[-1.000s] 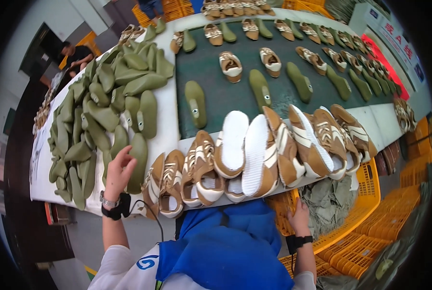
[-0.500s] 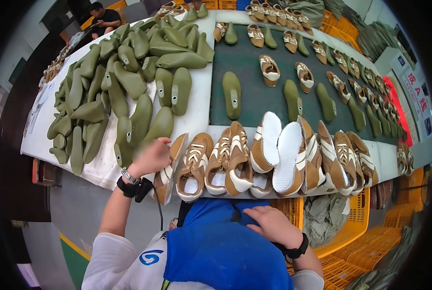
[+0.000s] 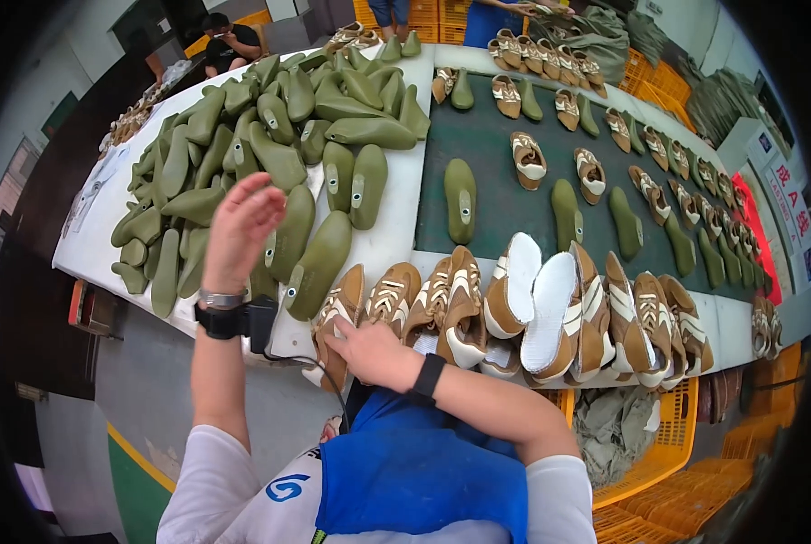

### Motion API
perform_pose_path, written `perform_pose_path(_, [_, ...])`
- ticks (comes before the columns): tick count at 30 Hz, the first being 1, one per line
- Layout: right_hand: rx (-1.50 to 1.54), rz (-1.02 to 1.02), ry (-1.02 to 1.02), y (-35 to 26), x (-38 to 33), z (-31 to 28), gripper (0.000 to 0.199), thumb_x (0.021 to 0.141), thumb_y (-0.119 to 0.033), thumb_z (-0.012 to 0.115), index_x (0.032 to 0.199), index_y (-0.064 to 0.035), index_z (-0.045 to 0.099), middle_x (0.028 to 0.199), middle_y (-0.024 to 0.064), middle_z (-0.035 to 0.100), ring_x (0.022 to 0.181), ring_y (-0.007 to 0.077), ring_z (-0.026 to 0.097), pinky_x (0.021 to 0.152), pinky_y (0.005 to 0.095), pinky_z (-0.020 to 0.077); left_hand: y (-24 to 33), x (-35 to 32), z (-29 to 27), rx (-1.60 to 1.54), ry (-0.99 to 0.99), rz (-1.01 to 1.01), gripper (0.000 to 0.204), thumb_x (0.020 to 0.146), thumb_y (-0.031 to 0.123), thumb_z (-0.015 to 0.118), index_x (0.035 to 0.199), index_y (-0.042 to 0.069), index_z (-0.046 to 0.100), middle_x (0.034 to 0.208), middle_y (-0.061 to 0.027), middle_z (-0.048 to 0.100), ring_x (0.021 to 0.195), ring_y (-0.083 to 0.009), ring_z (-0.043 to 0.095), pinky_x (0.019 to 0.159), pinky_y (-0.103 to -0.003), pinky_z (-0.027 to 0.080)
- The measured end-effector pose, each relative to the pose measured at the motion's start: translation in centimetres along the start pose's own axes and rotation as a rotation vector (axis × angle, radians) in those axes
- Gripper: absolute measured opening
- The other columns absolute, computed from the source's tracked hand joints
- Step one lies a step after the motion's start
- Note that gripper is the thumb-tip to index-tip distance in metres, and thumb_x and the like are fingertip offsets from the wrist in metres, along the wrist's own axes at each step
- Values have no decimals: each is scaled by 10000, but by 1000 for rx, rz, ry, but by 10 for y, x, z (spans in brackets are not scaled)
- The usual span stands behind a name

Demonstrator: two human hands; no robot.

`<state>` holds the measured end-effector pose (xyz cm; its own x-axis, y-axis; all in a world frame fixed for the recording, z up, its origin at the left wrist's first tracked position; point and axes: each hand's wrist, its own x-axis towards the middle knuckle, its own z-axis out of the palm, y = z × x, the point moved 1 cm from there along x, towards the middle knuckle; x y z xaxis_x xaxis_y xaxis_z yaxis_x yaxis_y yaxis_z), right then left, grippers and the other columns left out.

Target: Placing shoe lasts into shoe uppers and arranging them on a conveyor belt in a factory.

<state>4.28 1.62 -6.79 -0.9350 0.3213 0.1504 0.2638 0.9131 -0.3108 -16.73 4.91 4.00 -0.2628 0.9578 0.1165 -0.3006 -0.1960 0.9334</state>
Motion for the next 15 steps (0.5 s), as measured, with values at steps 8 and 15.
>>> perform_pose_path(8, [-71, 7, -46, 13, 16, 13, 302, 759, -201, 572, 1060, -191, 598, 956, 142, 496, 665, 254, 603, 578, 347, 495, 66, -78, -48, 1119, -185, -65, 353, 862, 149, 544, 1186, 25, 483, 907, -74, 611, 803, -148, 572, 743, -277, 462])
perform_pose_path(15, [40, -75, -63, 7, 17, 6, 185, 782, -151, 531, 949, -187, 602, 929, 132, 479, 646, 261, 606, 560, 358, 496, -115, -154, -70, 1018, -111, -470, 412, 820, 223, 610, 1172, 31, 513, 838, -119, 646, 726, -193, 620, 658, -303, 487])
